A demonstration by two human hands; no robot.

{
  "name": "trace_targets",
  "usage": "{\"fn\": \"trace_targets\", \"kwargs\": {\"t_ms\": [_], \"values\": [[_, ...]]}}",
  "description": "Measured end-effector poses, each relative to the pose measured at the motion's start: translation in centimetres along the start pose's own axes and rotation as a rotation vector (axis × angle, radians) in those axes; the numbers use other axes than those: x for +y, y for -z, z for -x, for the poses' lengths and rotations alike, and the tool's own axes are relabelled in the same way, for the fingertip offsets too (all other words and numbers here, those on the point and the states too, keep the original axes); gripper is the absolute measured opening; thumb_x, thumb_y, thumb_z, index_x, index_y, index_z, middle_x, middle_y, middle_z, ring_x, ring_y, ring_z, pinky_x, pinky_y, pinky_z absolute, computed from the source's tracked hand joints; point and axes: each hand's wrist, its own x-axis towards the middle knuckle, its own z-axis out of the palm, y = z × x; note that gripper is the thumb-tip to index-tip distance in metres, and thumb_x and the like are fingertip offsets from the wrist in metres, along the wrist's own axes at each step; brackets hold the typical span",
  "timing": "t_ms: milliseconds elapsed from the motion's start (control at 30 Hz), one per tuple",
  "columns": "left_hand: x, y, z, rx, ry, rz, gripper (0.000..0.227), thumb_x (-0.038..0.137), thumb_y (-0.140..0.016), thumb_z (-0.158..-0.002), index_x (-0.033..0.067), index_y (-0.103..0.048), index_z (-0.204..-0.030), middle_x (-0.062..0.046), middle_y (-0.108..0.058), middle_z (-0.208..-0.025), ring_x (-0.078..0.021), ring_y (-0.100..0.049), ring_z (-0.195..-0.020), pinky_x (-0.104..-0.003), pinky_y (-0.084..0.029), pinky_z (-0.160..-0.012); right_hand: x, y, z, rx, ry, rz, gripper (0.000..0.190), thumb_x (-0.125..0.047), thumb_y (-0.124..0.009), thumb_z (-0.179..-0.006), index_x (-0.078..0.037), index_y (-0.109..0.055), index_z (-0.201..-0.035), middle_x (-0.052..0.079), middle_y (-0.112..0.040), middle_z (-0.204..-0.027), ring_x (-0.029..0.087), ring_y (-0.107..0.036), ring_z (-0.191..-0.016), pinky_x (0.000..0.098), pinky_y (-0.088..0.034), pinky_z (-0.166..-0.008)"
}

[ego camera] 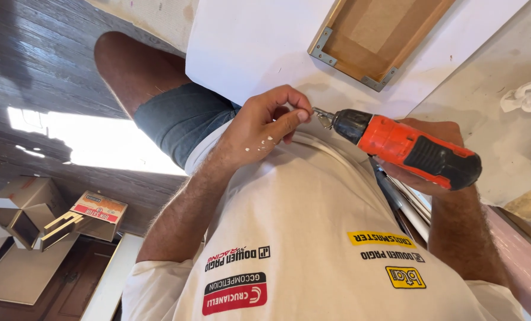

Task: Securing metal brackets to a wooden frame using a power drill and screws.

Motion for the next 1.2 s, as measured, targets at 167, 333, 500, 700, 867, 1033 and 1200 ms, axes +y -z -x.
{"fn": "trace_targets", "kwargs": {"t_ms": [167,333,500,700,867,1033,1200], "values": [[-0.6,-0.1,-0.9,-0.059,-0.017,0.276,0.028,0.022,-0.068,-0.098,0.0027,-0.068,-0.119,-0.005,-0.070,-0.091,-0.0076,-0.050,-0.061,-0.020,-0.048,-0.056,-0.4,-0.5,-0.2,0.064,-0.072,0.000,0.021,0.005,-0.076,-0.078,-0.003,-0.058,-0.084,0.007,-0.058,-0.079,0.015,-0.058,-0.068,0.0264,-0.052,-0.065],[-0.4,1.0,-2.4,0.151,-0.395,-0.190,0.026,0.021,-0.074,-0.099,0.0119,-0.063,-0.121,-0.002,-0.060,-0.101,-0.0109,-0.055,-0.083,-0.025,-0.049,-0.073,-0.2,0.4,0.1,-0.012,0.048,0.370,0.023,-0.016,-0.078,-0.085,-0.001,-0.065,-0.097,0.009,-0.064,-0.084,0.022,-0.063,-0.072,0.0315,-0.051,-0.071],[0.4,2.3,-6.3,0.280,-0.815,-0.912,0.041,0.011,-0.097,-0.086,0.0122,-0.071,-0.118,-0.013,-0.050,-0.134,-0.0341,-0.051,-0.117,-0.047,-0.049,-0.093,0.2,0.8,1.4,0.119,-0.019,0.309,0.024,-0.005,-0.081,-0.085,0.003,-0.068,-0.104,0.016,-0.070,-0.098,0.022,-0.069,-0.085,0.0317,-0.057,-0.082],[1.1,2.2,-8.6,0.249,-1.021,-1.214,0.038,0.020,-0.107,-0.075,0.0128,-0.074,-0.094,-0.006,-0.053,-0.132,-0.0294,-0.049,-0.119,-0.043,-0.041,-0.088,0.2,2.0,2.4,0.179,-0.015,0.431,0.021,0.000,-0.082,-0.090,0.005,-0.066,-0.101,0.016,-0.067,-0.095,0.024,-0.065,-0.083,0.0336,-0.055,-0.081],[0.6,2.2,-8.9,0.241,-1.027,-1.112,0.037,0.026,-0.106,-0.079,0.0137,-0.074,-0.092,-0.002,-0.055,-0.121,-0.0274,-0.050,-0.114,-0.042,-0.039,-0.089,1.1,2.6,3.4,0.225,-0.039,0.431,0.018,0.000,-0.081,-0.093,0.003,-0.063,-0.091,0.013,-0.062,-0.088,0.022,-0.060,-0.078,0.0341,-0.052,-0.079],[0.2,2.3,-9.0,0.235,-1.046,-1.046,0.035,0.024,-0.108,-0.079,0.0122,-0.076,-0.090,-0.004,-0.056,-0.122,-0.0283,-0.051,-0.113,-0.044,-0.040,-0.089,1.4,2.7,3.5,0.227,-0.105,0.403,0.016,0.000,-0.082,-0.092,0.002,-0.067,-0.095,0.013,-0.066,-0.094,0.022,-0.064,-0.085,0.0331,-0.054,-0.085],[0.5,2.5,-8.8,0.215,-1.036,-1.059,0.035,0.029,-0.106,-0.082,0.0122,-0.077,-0.092,-0.005,-0.056,-0.125,-0.0291,-0.052,-0.114,-0.045,-0.040,-0.088,1.1,2.5,3.0,0.212,-0.075,0.451,0.015,-0.001,-0.083,-0.092,0.003,-0.069,-0.095,0.014,-0.067,-0.094,0.023,-0.066,-0.083,0.0331,-0.055,-0.084]]}}
